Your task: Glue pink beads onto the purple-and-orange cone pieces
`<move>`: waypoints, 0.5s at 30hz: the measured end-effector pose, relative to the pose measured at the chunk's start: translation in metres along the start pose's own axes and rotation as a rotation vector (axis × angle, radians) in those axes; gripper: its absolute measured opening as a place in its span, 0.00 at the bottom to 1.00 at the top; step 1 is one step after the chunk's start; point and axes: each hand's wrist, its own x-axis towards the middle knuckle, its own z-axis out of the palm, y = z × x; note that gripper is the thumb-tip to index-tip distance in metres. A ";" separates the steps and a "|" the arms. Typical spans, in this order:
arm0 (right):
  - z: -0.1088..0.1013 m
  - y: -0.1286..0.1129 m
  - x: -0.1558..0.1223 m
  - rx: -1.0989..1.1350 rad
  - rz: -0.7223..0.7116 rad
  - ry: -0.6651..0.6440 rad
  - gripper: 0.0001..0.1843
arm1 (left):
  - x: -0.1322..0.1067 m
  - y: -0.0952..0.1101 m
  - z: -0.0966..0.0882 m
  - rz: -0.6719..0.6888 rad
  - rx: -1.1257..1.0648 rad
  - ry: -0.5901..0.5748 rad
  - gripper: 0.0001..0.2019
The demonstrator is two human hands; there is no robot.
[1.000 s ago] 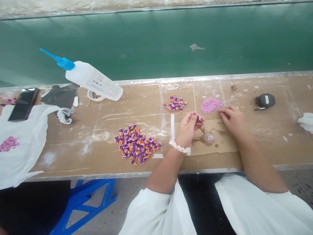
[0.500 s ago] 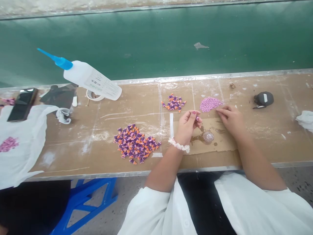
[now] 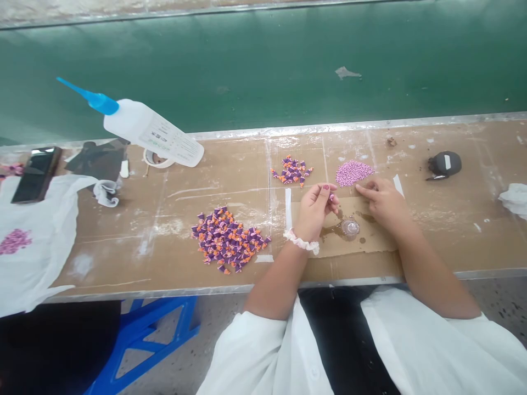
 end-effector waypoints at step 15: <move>-0.002 -0.024 0.004 0.428 0.014 0.131 0.18 | -0.001 0.014 -0.006 0.088 -0.075 0.077 0.09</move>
